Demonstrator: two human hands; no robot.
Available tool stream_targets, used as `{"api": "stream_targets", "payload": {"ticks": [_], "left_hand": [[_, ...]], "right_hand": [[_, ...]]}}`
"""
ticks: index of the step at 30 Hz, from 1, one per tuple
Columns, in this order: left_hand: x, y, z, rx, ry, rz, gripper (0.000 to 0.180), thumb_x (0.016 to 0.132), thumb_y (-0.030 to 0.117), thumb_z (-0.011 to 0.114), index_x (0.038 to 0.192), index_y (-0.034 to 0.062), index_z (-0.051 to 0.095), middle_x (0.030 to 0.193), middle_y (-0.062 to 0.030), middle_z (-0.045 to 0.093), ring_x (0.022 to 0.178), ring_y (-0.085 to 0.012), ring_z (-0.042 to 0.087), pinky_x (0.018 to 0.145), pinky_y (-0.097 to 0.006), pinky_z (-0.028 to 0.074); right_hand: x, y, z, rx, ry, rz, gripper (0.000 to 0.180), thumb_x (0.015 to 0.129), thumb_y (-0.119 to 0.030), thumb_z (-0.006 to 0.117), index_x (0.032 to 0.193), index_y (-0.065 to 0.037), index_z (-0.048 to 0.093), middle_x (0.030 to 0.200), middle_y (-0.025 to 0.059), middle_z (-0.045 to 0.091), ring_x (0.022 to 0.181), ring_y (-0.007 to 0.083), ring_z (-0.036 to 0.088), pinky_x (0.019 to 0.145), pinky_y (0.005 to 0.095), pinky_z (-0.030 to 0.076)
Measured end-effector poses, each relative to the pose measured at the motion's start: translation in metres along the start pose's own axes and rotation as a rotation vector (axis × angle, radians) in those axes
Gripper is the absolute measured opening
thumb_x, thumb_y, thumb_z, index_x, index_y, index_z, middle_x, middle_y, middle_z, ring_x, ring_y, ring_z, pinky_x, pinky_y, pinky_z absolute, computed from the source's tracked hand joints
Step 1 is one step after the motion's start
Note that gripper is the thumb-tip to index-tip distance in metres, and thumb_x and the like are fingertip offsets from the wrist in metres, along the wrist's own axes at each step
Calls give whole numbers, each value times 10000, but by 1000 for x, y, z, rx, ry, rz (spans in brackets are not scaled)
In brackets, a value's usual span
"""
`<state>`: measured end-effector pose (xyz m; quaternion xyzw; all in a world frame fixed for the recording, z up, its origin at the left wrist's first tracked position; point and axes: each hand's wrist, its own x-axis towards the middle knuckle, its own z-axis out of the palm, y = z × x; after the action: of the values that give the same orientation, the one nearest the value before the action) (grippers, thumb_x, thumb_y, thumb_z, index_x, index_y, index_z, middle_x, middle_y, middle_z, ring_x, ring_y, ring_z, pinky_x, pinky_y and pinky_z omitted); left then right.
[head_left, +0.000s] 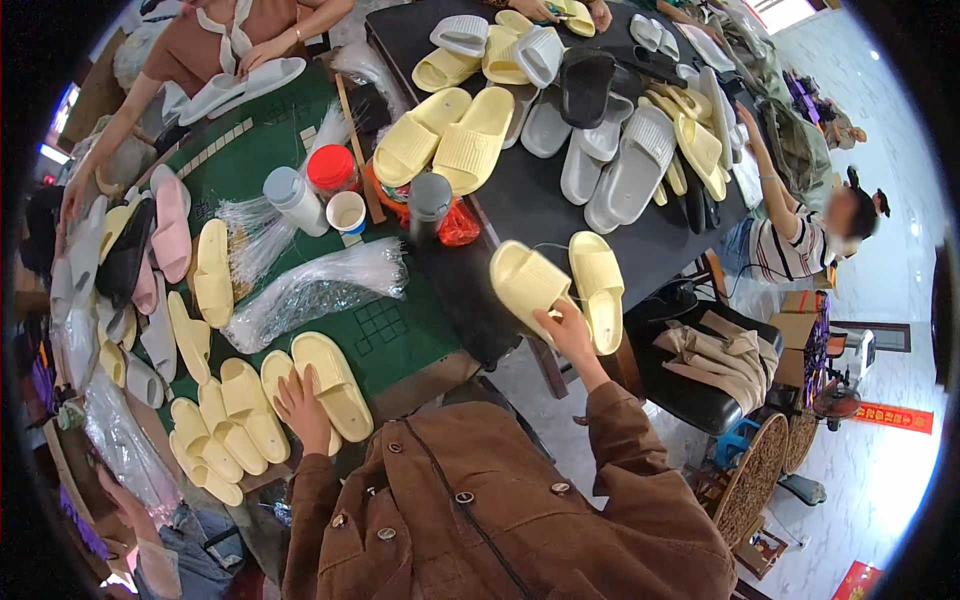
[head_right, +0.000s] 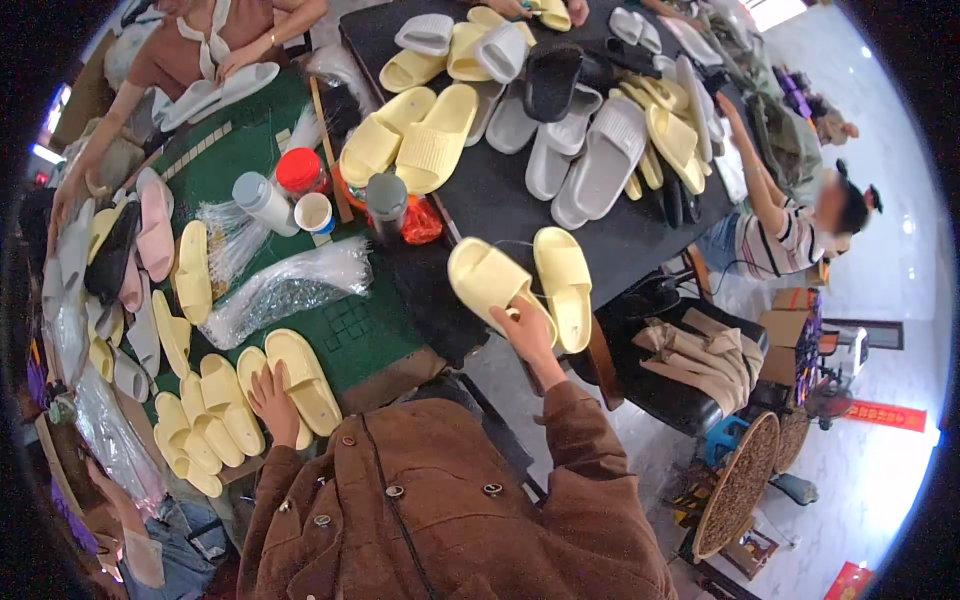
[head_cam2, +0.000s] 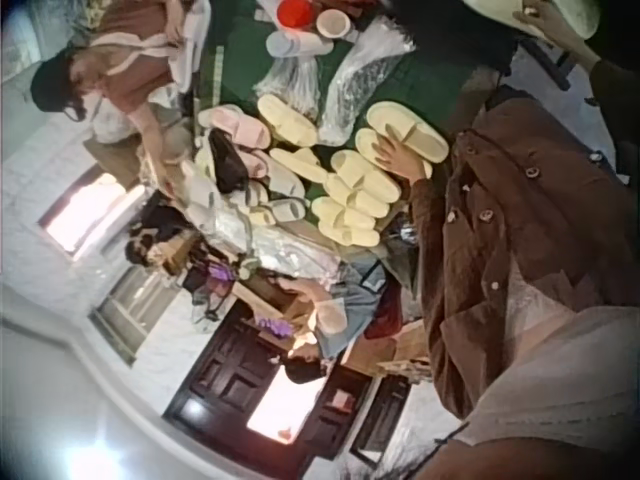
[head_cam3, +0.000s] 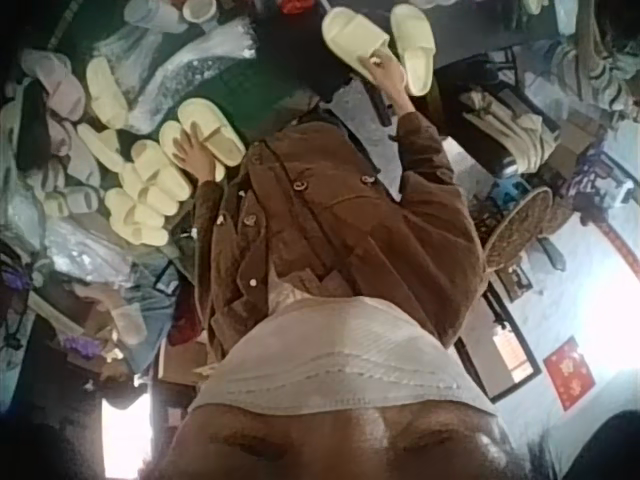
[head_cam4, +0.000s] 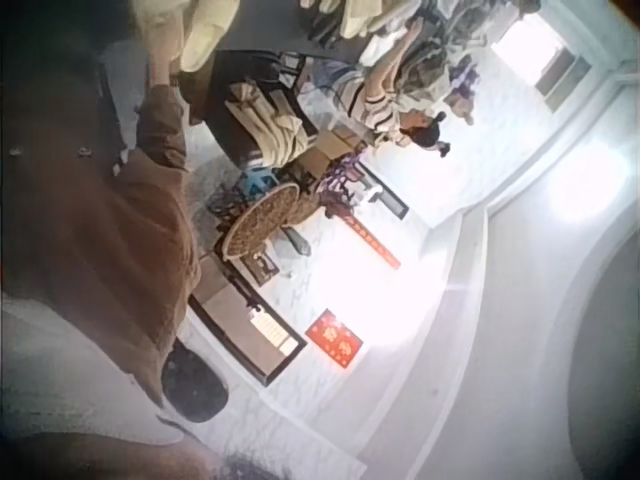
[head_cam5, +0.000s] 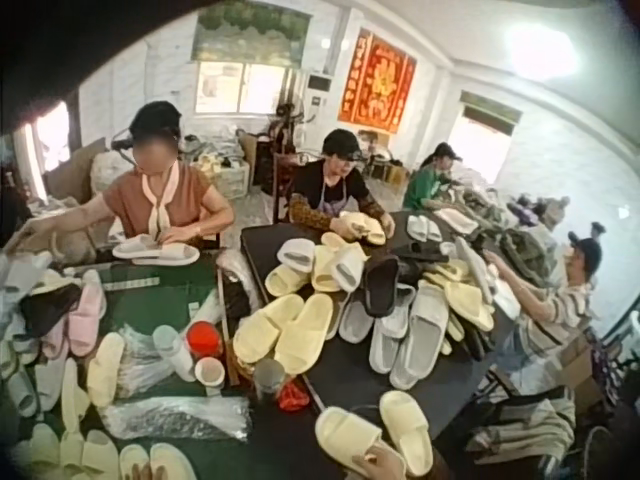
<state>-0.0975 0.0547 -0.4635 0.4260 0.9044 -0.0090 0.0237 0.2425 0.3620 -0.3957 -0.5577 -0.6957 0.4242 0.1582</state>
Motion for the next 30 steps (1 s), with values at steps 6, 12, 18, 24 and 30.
{"api": "stream_targets", "payload": {"ticks": [6,12,18,24,30], "left_hand": [[3,0,-3,-73,32,-5,590,748,20,455,1296,231,402,1340,-72,366,1274,-313,262,1032,-498,184],[-1,-11,2,-169,59,-35,602,741,-34,424,1284,225,425,1319,-129,369,1270,-331,269,1044,-511,149],[-8,-13,9,-241,149,-116,585,741,-22,445,1284,194,417,1312,-154,343,1266,-347,252,1050,-507,133],[-18,17,-2,-513,472,-824,668,679,100,650,1279,99,357,1224,-191,365,1157,-373,328,959,-493,247],[-7,17,30,-746,415,-913,718,652,75,681,1250,-29,298,1109,-211,435,1063,-368,399,891,-440,322]], "right_hand": [[10,15,14,51,197,236,281,803,-270,599,818,8,555,791,87,549,741,213,513,718,332,399],[6,40,5,74,493,-5,287,827,-191,590,1016,20,540,935,103,569,854,215,533,775,300,430],[3,43,-13,-421,373,114,601,727,-332,671,1134,67,481,1133,206,482,1093,308,434,902,390,365],[22,8,-12,-269,275,-35,422,811,-227,582,963,158,498,900,249,543,799,332,518,718,408,401],[52,60,-9,-281,451,24,385,830,-207,521,928,165,502,867,257,562,785,337,533,712,416,404]]}}
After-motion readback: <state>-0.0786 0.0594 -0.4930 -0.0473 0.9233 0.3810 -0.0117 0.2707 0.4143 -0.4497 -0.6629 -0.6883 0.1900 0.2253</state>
